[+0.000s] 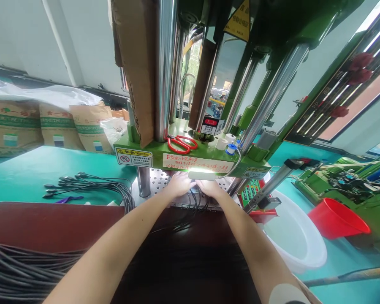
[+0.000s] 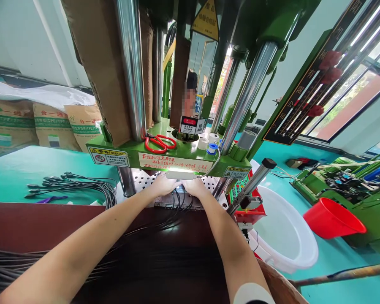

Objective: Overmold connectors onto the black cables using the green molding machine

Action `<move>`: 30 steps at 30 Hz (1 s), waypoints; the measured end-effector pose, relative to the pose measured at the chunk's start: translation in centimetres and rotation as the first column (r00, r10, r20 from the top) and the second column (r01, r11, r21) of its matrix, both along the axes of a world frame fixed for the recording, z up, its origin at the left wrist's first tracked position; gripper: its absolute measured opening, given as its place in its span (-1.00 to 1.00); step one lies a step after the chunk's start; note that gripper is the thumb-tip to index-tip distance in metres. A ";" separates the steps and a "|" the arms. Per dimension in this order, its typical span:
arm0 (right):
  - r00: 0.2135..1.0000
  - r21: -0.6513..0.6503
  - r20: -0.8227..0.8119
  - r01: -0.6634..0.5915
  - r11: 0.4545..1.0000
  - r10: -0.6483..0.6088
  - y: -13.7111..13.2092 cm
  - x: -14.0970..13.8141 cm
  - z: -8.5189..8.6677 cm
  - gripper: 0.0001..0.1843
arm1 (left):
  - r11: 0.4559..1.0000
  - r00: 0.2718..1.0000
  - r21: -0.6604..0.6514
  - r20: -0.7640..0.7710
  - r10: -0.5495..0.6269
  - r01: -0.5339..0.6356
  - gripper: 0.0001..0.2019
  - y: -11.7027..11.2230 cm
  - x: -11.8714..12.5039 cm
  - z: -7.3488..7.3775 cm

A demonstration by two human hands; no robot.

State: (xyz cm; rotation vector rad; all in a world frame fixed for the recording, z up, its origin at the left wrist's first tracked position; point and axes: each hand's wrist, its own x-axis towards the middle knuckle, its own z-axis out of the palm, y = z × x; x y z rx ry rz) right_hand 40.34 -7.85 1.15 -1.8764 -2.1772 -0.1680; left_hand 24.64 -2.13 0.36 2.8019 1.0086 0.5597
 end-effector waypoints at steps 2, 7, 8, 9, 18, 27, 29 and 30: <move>1.000 -0.033 0.006 -0.027 0.999 0.028 -0.5 0.3 0.1 -0.72 | 0.997 0.997 -0.021 -0.024 -0.071 0.071 -0.60 0.6 -0.8 0.1; 0.999 -0.084 0.008 -0.037 0.996 0.038 -0.7 0.2 -0.1 -0.65 | 0.990 0.991 -0.076 -0.044 -0.126 0.123 -0.52 1.8 -1.7 -0.9; 0.999 -0.091 0.007 -0.034 0.995 0.035 -0.6 0.1 -0.2 -0.64 | 0.990 0.992 -0.091 -0.044 -0.116 0.111 -0.50 1.9 -1.7 -1.2; 0.999 -0.098 0.005 -0.031 0.995 0.031 -0.4 0.1 -0.2 -0.63 | 0.989 0.994 -0.109 -0.043 -0.100 0.095 -0.49 2.0 -1.7 -1.6; 1.000 -0.138 -0.019 0.007 0.990 -0.010 0.6 0.2 -0.5 -0.63 | 0.986 0.996 -0.157 -0.058 -0.061 0.052 -0.51 2.4 -1.6 -2.1; 0.999 -0.144 -0.001 0.031 0.989 -0.032 -1.8 1.9 -0.6 -0.65 | 0.980 0.998 -0.195 -0.039 -0.042 0.033 -0.55 3.4 -4.3 -2.4; 1.000 -0.139 -0.009 0.028 0.990 -0.030 -1.5 1.8 -0.6 -0.64 | 0.981 0.999 -0.195 -0.035 -0.013 0.006 -0.55 3.4 -4.1 -2.5; 0.999 -0.136 -0.015 0.027 0.990 -0.029 -1.3 1.8 -0.6 -0.64 | 0.981 0.999 -0.193 -0.030 0.020 -0.026 -0.56 3.3 -3.9 -2.6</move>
